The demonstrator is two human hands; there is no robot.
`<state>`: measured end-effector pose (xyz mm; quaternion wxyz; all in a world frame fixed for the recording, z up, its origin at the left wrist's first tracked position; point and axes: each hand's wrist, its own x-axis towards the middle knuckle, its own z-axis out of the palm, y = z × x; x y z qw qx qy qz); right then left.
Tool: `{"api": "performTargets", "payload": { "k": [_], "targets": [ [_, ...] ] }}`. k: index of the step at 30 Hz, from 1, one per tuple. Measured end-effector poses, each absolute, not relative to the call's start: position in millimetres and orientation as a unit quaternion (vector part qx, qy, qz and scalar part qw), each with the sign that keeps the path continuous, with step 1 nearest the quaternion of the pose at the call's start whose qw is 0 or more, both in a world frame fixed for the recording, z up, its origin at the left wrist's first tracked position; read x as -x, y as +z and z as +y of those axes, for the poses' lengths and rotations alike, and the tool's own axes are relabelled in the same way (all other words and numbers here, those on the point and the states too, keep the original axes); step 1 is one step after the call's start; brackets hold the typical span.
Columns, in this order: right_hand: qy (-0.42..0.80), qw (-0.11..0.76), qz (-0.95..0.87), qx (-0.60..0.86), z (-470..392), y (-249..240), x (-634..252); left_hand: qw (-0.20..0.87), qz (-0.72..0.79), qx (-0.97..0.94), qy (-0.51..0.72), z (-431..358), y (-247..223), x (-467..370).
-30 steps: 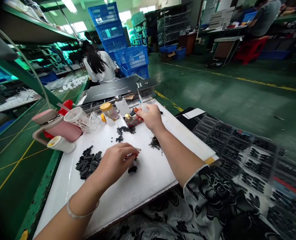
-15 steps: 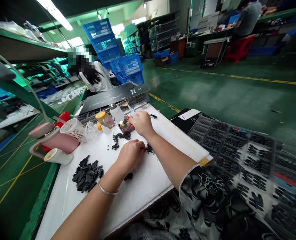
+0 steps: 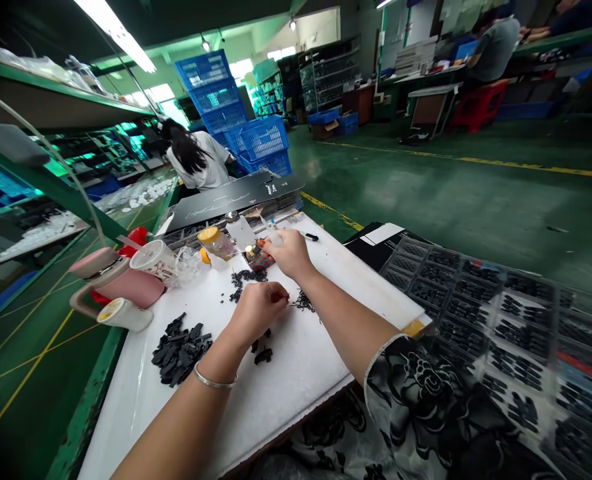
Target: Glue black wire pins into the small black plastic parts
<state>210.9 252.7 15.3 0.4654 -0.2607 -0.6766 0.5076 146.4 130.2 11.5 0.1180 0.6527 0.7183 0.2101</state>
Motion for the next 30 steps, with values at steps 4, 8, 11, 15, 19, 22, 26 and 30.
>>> {"api": "performTargets", "payload": {
  "k": [4, 8, 11, 15, 19, 22, 26, 30],
  "targets": [
    [0.504, 0.466, -0.681, 0.255, 252, 15, -210, 0.251, 0.706, -0.571, 0.335, 126, 14, -134],
    [0.512, 0.455, -0.688, 0.240, 245, 21, -213, 0.398, 0.646, -0.446, 0.475, 109, 25, -108],
    [0.529, 0.432, -0.696, 0.222, 235, 27, -214, 0.436, 0.617, -0.363, 0.545, 90, 34, -87],
    [0.552, 0.386, -0.715, 0.189, 218, 29, -210, 0.441, 0.595, -0.289, 0.606, 68, 40, -68],
    [0.568, 0.340, -0.732, 0.160, 205, 25, -205, 0.426, 0.587, -0.269, 0.634, 56, 38, -61],
    [0.572, 0.323, -0.738, 0.156, 203, 22, -204, 0.409, 0.597, -0.286, 0.628, 52, 32, -61],
    [0.555, 0.329, -0.746, 0.164, 207, 19, -204, 0.318, 0.700, -0.383, 0.513, 49, 21, -63],
    [0.543, 0.344, -0.744, 0.184, 210, 19, -203, 0.218, 0.764, -0.499, 0.347, 48, 18, -74]
  ]
}}
